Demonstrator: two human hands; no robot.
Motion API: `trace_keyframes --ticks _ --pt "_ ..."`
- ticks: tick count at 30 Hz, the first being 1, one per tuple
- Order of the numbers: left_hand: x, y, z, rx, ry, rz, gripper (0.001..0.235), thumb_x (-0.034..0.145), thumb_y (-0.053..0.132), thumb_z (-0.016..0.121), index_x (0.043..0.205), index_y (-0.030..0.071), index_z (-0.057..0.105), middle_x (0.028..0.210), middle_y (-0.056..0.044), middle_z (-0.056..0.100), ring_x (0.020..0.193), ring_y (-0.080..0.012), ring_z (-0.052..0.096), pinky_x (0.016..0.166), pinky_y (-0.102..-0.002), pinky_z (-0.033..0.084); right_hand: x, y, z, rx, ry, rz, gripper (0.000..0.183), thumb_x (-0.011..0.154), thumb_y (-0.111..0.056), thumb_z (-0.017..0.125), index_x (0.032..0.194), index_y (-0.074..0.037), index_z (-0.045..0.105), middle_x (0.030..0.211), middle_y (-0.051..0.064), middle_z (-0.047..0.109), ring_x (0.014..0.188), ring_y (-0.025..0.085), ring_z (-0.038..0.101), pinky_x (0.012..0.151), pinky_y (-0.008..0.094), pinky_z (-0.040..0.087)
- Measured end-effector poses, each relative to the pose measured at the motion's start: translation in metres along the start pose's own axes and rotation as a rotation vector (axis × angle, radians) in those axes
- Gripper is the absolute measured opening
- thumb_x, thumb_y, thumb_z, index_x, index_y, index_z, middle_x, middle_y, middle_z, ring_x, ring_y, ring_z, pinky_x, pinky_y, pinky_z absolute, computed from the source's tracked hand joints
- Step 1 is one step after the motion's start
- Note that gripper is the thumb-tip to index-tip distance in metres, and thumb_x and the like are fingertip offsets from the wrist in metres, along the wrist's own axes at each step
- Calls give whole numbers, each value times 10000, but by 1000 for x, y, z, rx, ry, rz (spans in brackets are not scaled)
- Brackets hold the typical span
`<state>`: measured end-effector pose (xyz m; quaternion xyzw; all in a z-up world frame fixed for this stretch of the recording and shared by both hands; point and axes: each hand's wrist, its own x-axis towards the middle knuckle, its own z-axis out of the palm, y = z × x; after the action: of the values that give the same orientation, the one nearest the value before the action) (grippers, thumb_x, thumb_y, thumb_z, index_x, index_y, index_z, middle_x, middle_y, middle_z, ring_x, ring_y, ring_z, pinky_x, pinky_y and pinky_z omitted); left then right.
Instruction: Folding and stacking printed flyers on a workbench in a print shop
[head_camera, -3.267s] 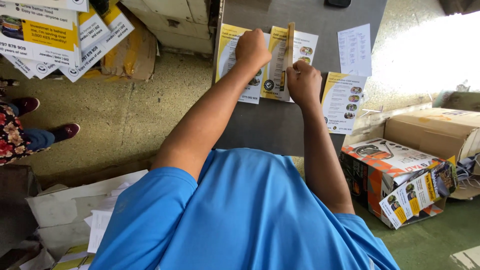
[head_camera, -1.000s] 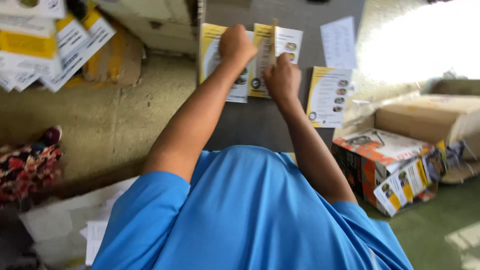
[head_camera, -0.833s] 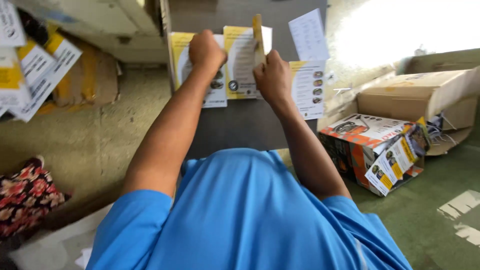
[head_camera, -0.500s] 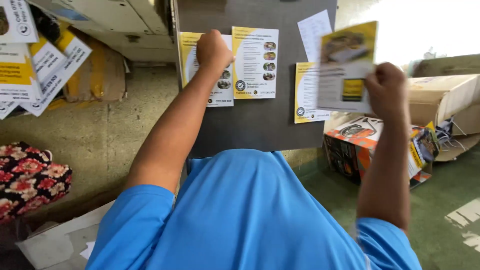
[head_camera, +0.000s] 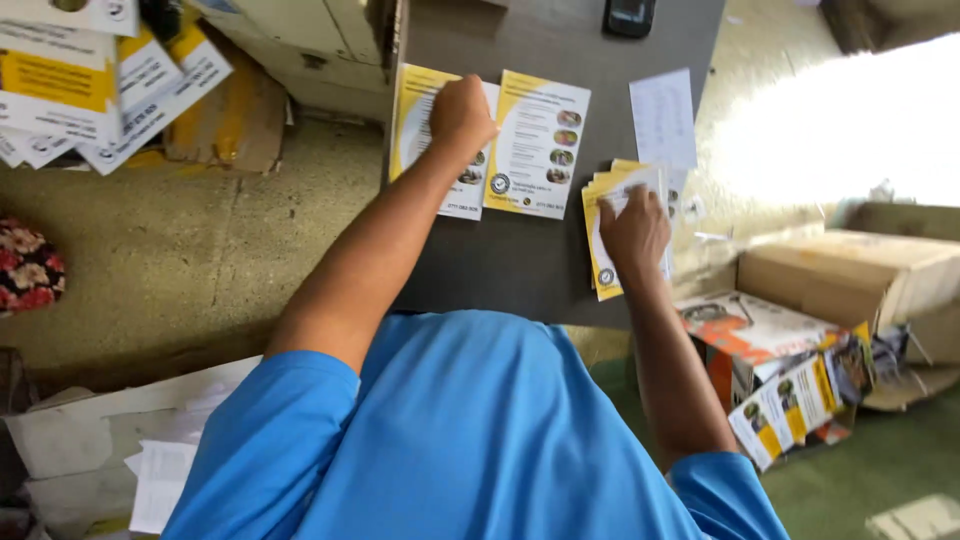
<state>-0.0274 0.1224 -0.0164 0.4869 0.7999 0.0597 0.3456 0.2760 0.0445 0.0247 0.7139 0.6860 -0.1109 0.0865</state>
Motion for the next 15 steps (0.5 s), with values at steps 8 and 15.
trace_keyframes --ticks 8,15 --pt "-31 -14 40 -29 465 385 310 765 -65 823 884 51 561 807 -115 647 699 -236 599 539 -362 524 127 -107 -26 139 -80 -719 1037 718 -318 993 1533 -14 429 1477 198 517 1323 424 471 1091 545 409" --pt "-221 -54 82 -607 156 228 328 907 290 780 724 83 603 675 -90 684 590 -236 613 574 -432 433 89 -114 -23 53 -194 -707 1044 772 -249 946 1593 -32 339 1440 173 528 1305 373 474 1103 516 432"
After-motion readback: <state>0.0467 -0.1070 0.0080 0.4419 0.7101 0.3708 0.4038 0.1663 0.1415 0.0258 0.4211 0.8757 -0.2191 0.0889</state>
